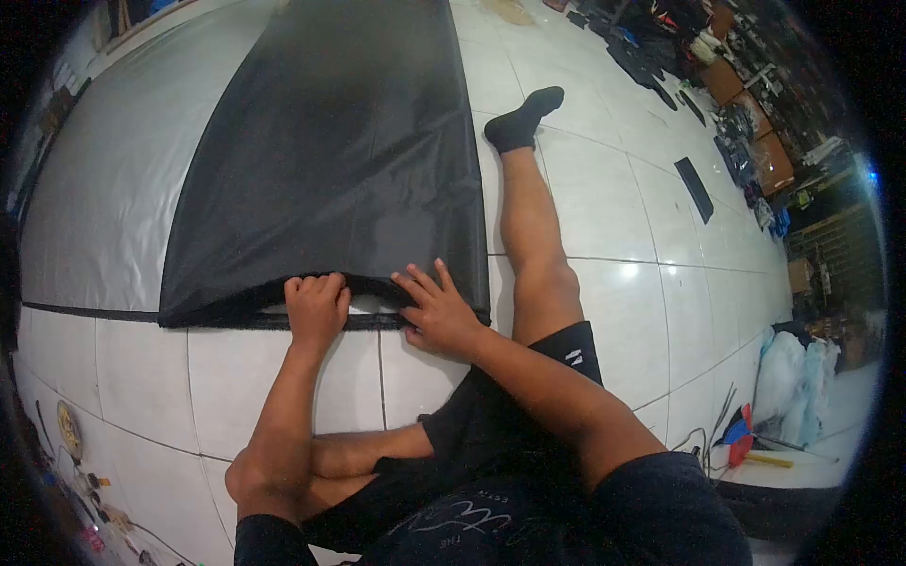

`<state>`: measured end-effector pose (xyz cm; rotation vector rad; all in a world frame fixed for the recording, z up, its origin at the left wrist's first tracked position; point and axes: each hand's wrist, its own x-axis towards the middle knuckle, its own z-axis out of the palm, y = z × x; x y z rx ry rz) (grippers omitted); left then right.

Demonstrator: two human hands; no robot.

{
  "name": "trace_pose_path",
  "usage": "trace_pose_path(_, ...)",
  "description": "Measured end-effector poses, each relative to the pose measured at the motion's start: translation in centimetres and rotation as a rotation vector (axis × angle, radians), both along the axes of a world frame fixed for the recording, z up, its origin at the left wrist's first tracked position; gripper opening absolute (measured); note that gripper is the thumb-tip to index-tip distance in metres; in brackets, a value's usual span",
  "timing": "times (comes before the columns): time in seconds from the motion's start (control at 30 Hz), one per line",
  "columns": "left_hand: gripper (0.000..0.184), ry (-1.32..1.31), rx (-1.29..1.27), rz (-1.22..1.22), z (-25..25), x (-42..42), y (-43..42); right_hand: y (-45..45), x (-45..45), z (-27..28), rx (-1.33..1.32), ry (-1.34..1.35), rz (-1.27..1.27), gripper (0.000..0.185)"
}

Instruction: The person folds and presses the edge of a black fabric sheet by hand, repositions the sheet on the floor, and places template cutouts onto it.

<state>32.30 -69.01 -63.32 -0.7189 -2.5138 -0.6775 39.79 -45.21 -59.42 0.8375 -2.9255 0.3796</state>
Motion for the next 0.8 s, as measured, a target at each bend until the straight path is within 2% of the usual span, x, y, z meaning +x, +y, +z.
trace_pose_path(0.13,0.012,0.011,0.04,-0.05,0.4,-0.1,-0.5,0.5,0.1,-0.3,0.119,-0.033,-0.016,0.008)
trace_pose_path(0.33,0.018,-0.231,-0.033,-0.171,2.4,0.4,-1.5,0.6,-0.6,-0.4,-0.023,-0.056,-0.153,0.014)
trace_pose_path(0.4,0.022,-0.378,-0.101,-0.201,3.8,0.8,-1.7,0.8,-0.9,-0.4,-0.089,-0.072,-0.181,0.022)
trace_pose_path(0.8,0.015,-0.411,-0.107,-0.173,2.5,0.6,-1.3,0.6,-1.1,-0.1,-0.098,-0.084,-0.216,0.021)
